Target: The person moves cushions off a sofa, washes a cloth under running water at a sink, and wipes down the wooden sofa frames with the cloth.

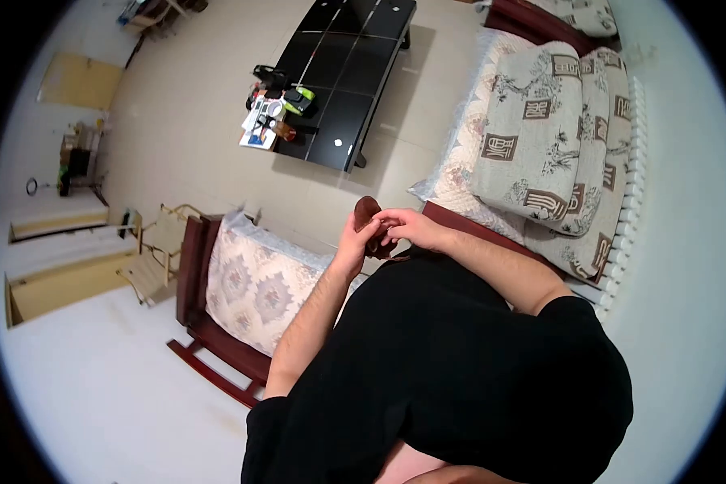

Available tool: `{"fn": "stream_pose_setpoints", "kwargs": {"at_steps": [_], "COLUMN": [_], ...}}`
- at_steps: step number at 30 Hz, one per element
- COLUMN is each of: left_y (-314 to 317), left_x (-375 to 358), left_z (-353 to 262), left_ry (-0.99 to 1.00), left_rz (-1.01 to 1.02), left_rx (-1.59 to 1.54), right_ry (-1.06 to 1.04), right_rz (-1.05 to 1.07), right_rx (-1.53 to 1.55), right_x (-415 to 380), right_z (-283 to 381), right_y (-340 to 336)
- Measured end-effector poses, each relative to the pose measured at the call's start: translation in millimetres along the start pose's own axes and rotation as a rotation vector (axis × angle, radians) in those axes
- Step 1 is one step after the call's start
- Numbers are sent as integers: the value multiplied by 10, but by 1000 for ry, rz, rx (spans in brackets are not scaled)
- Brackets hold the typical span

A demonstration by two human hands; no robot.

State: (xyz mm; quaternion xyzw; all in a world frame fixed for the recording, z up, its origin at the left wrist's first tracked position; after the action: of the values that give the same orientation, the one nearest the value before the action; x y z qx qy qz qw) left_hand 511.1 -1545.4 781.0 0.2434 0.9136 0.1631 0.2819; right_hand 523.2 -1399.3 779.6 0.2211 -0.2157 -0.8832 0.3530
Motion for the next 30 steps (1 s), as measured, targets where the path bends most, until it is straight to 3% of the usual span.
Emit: {"fn": "stream_pose_setpoints", "kwargs": {"at_steps": [1,4,6,7,8,9,10,13,19,24,30], "left_y": [64,208,157,161,171,116,46,-296,-671,-922,-1536], "left_x": [51,232,417,475,519,618,715,1033,1503,1798,2181], "left_z": [-62,-253,-274,-257,-281,-269,-202,12,-20,-593,-1082], "left_ry": [1,-20,86,-62,-163,-173,-188,-299,-389,-402,-452], "left_rz": [-17,-7,37,50,50,62,87,122,183,390,638], "left_rx": [61,277,475,351,279,277,282,306,366,432,284], "right_ry": [-8,-138,-254,-304,-476,-643,-806,-1115,-1119,-1003,-873], "right_rz": [0,-143,-314,-432,-498,-700,-749,-663,-719,-882,-1030], "right_rx": [9,-669,-742,-567,-665,-817,-1008,-1483,-1768,-1875,-1989], "right_x": [-22,-276,-761,-1133,-1497,-1900,-2197,-2540,-2172,-1594,-1111], "right_z": [58,782,1705,2240,2679,3122,3431,3857,3952,4075,4188], "right_y": [-85,-177,-118,6,87,373,644,1175,1445,1681,2148]}}
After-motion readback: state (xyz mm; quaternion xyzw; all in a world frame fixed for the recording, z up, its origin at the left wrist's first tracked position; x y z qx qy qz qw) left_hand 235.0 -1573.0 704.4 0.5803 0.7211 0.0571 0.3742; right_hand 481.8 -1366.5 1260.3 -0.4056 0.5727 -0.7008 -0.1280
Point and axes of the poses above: each hand's wrist, its own x-axis towards the middle knuckle, its own y-axis out of the palm, z = x × y, the point moved 6 cm from there along x, towards the middle knuckle, and after that the axes turned 10 degrees about z, right-handed, at the moved point
